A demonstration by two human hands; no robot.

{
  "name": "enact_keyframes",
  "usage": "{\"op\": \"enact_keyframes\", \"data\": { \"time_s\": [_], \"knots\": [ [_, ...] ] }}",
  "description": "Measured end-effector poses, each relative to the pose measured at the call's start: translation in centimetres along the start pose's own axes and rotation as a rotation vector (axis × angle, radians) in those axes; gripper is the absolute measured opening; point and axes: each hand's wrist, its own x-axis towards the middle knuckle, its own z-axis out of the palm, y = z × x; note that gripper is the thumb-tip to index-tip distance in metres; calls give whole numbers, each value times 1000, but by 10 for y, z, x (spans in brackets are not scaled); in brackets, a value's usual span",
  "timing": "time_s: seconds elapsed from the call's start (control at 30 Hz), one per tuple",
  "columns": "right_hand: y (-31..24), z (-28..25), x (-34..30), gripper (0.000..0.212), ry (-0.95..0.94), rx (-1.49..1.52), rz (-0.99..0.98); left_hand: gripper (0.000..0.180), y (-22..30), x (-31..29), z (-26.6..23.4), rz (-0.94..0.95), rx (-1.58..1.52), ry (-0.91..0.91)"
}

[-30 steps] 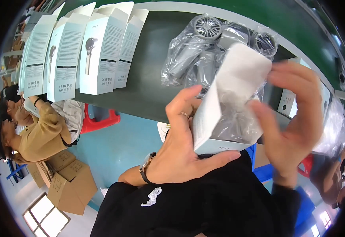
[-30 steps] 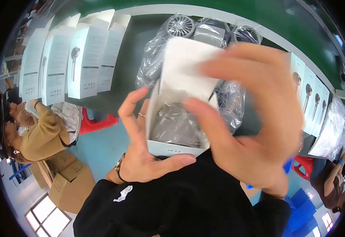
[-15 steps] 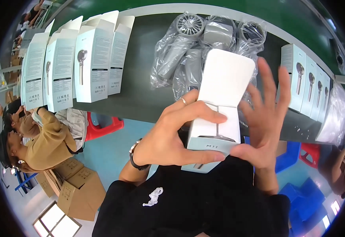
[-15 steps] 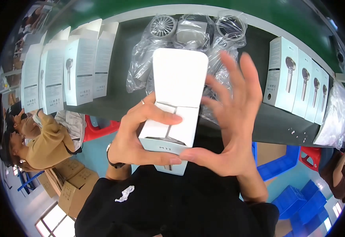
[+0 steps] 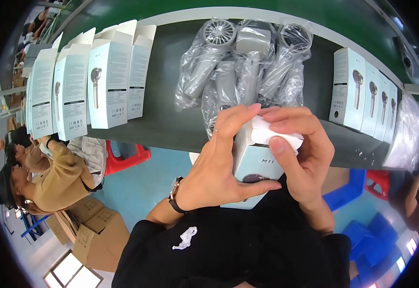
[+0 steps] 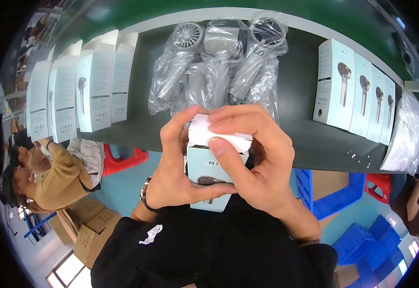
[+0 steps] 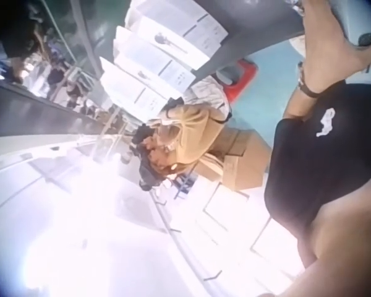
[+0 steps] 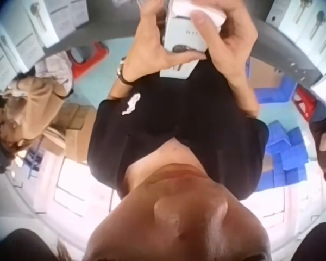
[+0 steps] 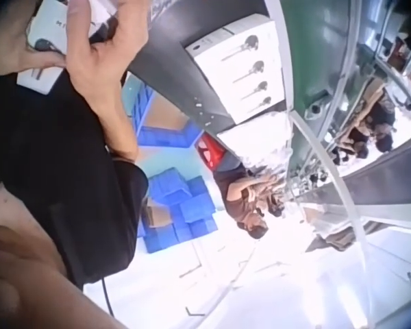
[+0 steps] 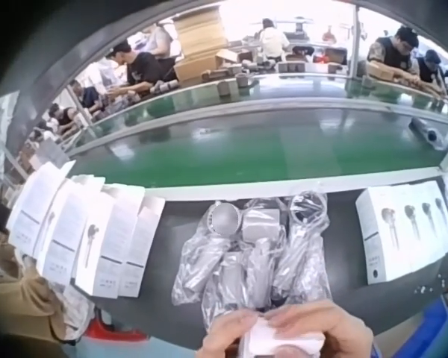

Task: The recorder is removing small electronic fans from plastic sleeves and placing them into individual retail boxes on an assembly line.

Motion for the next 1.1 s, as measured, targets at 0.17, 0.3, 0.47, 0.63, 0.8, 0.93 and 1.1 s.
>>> {"op": "enact_keyframes", "data": {
  "time_s": [0.17,0.3,0.47,0.63,0.8,0.93,1.1],
  "knots": [
    [-2,-15,7,12,-148,-90,-71,102,6,13,-7,119,161,-58],
    [9,-27,9,22,-228,-191,-150,73,-3,8,-4,64,114,-17],
    [-18,-58,-1,37,-48,-499,-242,55,11,28,3,68,3,30],
    [-14,-92,-34,81,217,-353,-129,47,26,108,55,-108,-96,99],
    [-18,-179,-26,43,969,-931,-267,64,-42,186,92,-109,-44,5],
    [5,-276,-51,50,982,-1089,-39,90,-37,172,107,-130,-5,-222],
    [15,-285,-66,49,710,-971,42,107,-8,143,118,128,438,-388]
  ]
}}
